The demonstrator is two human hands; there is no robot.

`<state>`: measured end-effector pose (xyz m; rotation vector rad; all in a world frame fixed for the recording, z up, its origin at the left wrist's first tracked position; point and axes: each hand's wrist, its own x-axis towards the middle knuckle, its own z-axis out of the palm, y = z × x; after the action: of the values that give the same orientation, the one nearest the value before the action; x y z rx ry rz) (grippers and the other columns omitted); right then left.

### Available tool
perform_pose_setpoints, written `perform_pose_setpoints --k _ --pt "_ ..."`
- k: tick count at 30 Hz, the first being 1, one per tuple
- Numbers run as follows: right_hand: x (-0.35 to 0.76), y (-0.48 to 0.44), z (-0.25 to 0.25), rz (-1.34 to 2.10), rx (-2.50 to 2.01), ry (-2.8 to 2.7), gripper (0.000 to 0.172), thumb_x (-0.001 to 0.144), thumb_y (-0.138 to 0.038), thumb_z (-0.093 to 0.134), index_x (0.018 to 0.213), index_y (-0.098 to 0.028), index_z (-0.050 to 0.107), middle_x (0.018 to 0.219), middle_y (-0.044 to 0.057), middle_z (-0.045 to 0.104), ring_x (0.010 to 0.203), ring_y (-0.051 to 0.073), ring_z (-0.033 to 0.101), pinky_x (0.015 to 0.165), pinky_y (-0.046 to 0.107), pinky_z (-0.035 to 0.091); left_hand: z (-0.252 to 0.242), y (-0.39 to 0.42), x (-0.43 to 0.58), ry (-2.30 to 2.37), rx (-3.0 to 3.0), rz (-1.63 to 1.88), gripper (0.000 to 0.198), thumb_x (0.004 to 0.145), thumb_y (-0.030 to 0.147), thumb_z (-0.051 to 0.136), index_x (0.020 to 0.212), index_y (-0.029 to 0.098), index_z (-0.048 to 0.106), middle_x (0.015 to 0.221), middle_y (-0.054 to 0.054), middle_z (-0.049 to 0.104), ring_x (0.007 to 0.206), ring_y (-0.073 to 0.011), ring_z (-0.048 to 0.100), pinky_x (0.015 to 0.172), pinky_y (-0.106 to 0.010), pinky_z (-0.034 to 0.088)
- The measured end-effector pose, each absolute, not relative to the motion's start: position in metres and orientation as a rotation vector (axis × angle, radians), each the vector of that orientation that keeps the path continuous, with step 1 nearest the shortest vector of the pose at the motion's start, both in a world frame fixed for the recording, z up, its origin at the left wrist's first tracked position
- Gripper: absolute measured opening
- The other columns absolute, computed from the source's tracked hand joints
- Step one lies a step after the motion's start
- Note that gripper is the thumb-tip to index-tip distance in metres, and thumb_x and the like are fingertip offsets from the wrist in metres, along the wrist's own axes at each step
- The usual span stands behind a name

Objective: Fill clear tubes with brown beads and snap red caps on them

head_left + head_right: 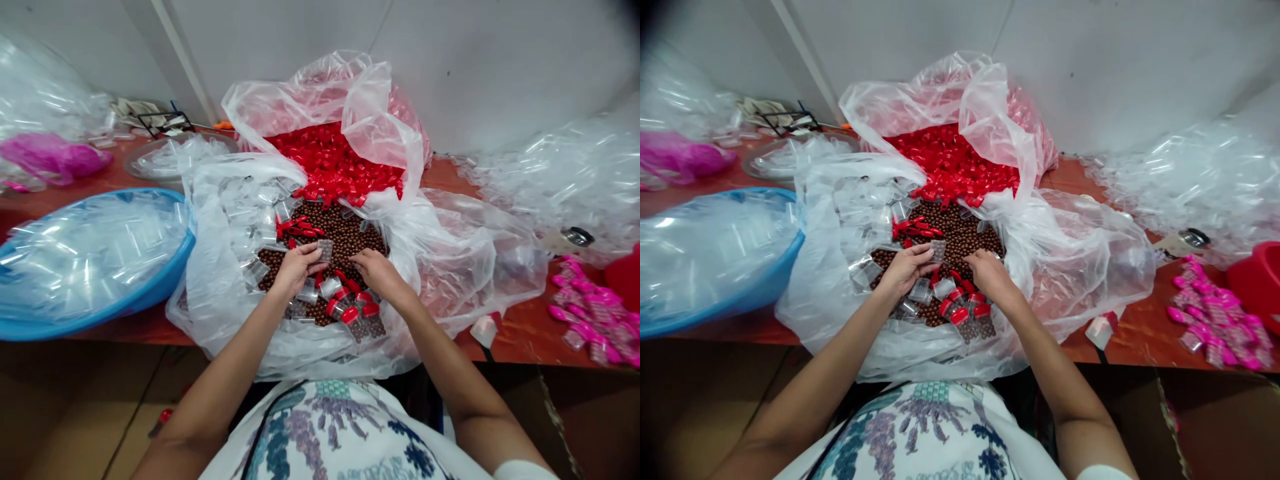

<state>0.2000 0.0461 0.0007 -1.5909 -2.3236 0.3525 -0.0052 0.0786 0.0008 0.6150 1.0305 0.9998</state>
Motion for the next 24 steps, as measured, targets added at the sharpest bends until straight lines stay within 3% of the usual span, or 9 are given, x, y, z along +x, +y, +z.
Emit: perform_pose_setpoints --k 8,24 --pt "0.166 0.051 -0.002 0.454 -1.478 -2.39 0.032 0.088 -0.01 0.045 0.111 -0.019 0.064 0.102 0.007 0.063 0.097 0.017 0.056 0.087 0.028 0.042 0.006 0.04 -0.031 0.985 0.624 1.074 0.043 0.057 0.004 0.074 0.099 0.014 0.067 0.099 -0.006 0.068 0.081 -0.0145 0.064 0.078 -0.03 0.054" --pt "0.129 0.054 -0.002 0.429 -1.5 -2.65 0.038 0.088 -0.016 0.048 0.122 -0.026 0.058 0.102 0.007 0.059 0.096 0.018 0.052 0.082 0.025 0.037 0.006 0.032 -0.055 0.896 0.678 1.164 0.048 0.057 0.005 0.075 0.103 0.013 0.063 0.096 -0.006 0.068 0.084 -0.0148 0.064 0.076 -0.026 0.053"
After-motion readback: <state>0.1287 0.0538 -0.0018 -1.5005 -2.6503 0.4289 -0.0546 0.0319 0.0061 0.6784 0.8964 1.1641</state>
